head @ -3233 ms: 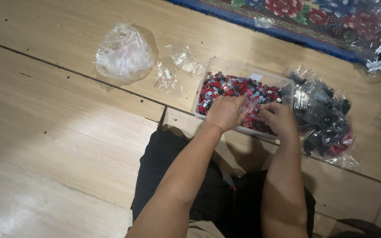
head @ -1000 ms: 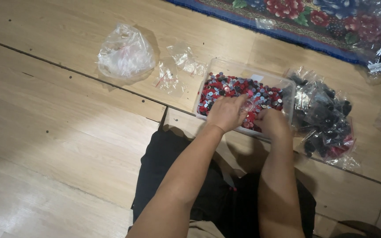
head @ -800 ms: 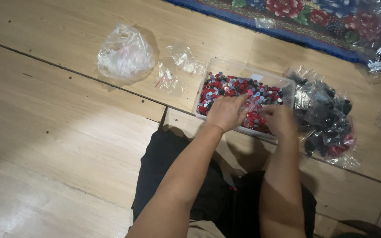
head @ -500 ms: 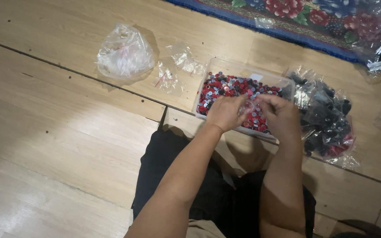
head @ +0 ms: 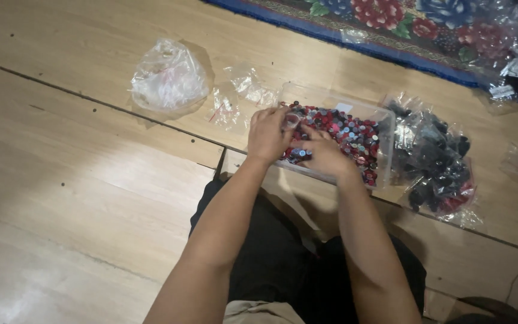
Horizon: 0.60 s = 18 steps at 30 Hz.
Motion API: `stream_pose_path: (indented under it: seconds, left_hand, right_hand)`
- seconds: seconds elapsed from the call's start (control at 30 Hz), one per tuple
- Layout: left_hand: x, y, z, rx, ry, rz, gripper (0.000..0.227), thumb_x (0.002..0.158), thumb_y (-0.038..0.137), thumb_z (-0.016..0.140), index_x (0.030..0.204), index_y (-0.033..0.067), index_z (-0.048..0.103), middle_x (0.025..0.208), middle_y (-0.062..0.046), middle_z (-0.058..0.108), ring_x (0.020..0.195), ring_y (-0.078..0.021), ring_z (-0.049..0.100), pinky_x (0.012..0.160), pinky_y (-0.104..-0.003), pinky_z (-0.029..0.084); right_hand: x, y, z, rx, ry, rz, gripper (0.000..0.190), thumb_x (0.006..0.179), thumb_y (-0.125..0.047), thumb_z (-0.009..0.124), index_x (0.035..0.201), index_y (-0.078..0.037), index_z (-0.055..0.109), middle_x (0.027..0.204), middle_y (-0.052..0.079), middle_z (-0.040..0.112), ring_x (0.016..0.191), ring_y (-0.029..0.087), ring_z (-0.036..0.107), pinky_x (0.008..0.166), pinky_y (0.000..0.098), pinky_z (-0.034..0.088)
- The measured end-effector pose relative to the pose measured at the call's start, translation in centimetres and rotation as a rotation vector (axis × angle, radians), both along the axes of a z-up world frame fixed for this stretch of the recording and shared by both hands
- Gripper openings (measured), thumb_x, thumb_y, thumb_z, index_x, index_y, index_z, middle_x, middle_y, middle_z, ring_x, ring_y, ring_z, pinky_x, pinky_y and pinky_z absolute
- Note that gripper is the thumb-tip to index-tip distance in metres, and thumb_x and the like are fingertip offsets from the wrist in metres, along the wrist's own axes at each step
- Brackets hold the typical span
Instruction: Sorting and placing small red and white buttons from a container into a small plastic bag.
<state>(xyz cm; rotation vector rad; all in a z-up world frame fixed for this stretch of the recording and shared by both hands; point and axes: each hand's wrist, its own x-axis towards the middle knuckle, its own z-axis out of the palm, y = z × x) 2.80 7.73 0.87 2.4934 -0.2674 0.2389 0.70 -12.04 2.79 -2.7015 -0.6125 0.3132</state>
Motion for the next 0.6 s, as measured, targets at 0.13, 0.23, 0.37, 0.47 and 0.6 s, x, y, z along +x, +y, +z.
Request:
stream_pose_path:
  seconds: [0.13,0.23,0.37,0.47,0.6]
  left_hand:
    - [1.4,-0.3,-1.1,-0.041,0.049,0.080,0.052,0.092,0.039,0.066,0.141,0.0206,0.058,0.127,-0.003,0.073,0.137,-0.0226,0.054,0.122,-0.043,0.025]
    - [1.9,-0.4,-1.5,-0.063,0.107,0.099,0.047,0.098,0.040,0.059,0.142,0.0250,0.050,0.120,-0.001,0.075,0.130,-0.0203,0.059,0.120,-0.042,0.029]
    - [0.8,-0.8,0.4,-0.105,0.032,0.095,0.047,0.100,0.032,0.053,0.145,0.0222,0.042,0.120,-0.009,0.074,0.125,-0.0269,0.064,0.117,-0.042,0.037]
    - [0.6,-0.6,0.6,-0.127,0.035,0.104,0.051,0.098,0.028,0.051,0.147,0.0196,0.039,0.116,-0.016,0.073,0.118,-0.0346,0.067,0.111,-0.046,0.043]
    - [0.8,-0.5,-0.3,-0.081,0.077,0.090,0.055,0.097,0.029,0.052,0.150,0.0221,0.036,0.115,-0.017,0.073,0.117,-0.0358,0.067,0.107,-0.046,0.046]
  right_hand:
    - [0.6,-2.3,2.1,-0.177,0.096,0.028,0.051,0.082,-0.025,0.080,0.132,-0.032,0.070,0.165,0.007,0.041,0.141,0.048,0.043,0.110,0.0697,0.037]
    - [1.5,-6.0,0.1,-0.434,-0.026,-0.077,0.046,0.082,-0.041,0.077,0.127,-0.050,0.070,0.156,0.001,0.055,0.140,0.037,0.053,0.107,0.0561,0.046]
    - [3.4,-8.7,-4.1,-0.475,-0.189,-0.282,0.040,0.079,-0.040,0.079,0.118,-0.049,0.075,0.142,-0.004,0.064,0.128,0.031,0.062,0.098,0.0486,0.050]
    - [3.0,-3.9,-2.1,-0.125,-0.220,-0.172,0.026,0.082,-0.028,0.077,0.106,-0.039,0.078,0.118,-0.005,0.072,0.115,0.027,0.069,0.096,0.0427,0.055]
    - [2.5,2.9,-1.8,-0.052,-0.033,-0.075,0.020,0.082,-0.030,0.077,0.100,-0.023,0.081,0.109,0.009,0.076,0.110,0.039,0.070,0.092,0.0532,0.057]
